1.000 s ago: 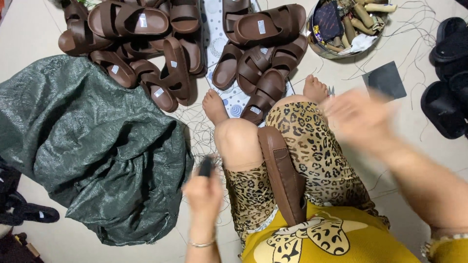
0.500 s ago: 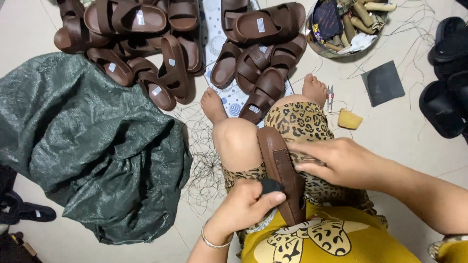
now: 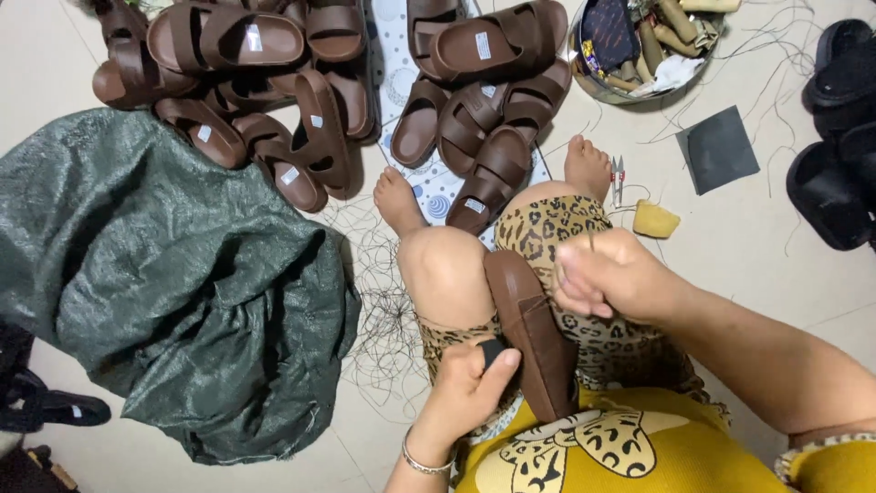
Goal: Hand-sewing the components of brown sandals together using a needle and thread while sitting on the floor.
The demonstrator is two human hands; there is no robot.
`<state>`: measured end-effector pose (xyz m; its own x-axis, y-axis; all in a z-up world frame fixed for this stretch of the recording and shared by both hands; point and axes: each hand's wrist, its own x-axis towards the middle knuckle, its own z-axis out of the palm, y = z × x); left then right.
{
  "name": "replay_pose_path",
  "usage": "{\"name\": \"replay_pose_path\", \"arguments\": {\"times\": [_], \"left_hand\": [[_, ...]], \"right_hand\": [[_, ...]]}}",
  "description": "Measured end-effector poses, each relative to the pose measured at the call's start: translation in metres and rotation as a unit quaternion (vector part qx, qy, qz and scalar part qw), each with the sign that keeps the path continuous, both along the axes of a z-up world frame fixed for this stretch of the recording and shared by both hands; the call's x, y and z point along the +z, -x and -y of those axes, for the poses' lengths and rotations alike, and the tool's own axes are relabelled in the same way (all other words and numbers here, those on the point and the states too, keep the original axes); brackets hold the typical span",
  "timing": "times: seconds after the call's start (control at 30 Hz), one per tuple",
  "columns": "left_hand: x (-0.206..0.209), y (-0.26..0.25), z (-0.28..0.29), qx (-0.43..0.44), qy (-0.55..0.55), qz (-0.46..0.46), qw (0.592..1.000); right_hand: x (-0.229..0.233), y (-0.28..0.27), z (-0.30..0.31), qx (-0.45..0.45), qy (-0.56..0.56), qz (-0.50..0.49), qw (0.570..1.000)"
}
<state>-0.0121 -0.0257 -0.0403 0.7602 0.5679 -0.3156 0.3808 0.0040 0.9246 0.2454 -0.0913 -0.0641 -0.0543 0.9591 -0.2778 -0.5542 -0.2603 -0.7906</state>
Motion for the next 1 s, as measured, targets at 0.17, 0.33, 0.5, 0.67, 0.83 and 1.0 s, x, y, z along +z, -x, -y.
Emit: {"name": "replay_pose_path", "arguments": {"times": [0.17,0.33,0.5,0.67,0.83,1.0], "left_hand": [[-0.033,0.061,-0.012,0.031,0.409,0.127,0.903],[0.005,0.053,-0.054,0.255,-0.270,-0.136,0.918],[0.032,-0.016,-0.048,0.059,-0.120,-0.001,0.991],[0.030,-0.031,-0.058,-0.106,-0.020,-0.028,0.994],[0.024,-0.032,-0.062,-0.133,-0.055,-0.030,0.989],[0.024,-0.034,-0.060,-0.133,-0.056,-0.043,0.989]], "right_hand": [[0.005,-0.054,0.001,0.003,0.123,0.299,0.946],[0.051,-0.048,0.019,0.107,0.134,0.631,0.756],[0.066,-0.014,0.005,0.203,-0.093,0.628,0.745],[0.064,-0.012,0.003,0.190,-0.150,0.616,0.749],[0.059,-0.014,0.002,0.194,-0.182,0.650,0.712],[0.066,-0.012,0.000,0.213,-0.184,0.679,0.678]]}}
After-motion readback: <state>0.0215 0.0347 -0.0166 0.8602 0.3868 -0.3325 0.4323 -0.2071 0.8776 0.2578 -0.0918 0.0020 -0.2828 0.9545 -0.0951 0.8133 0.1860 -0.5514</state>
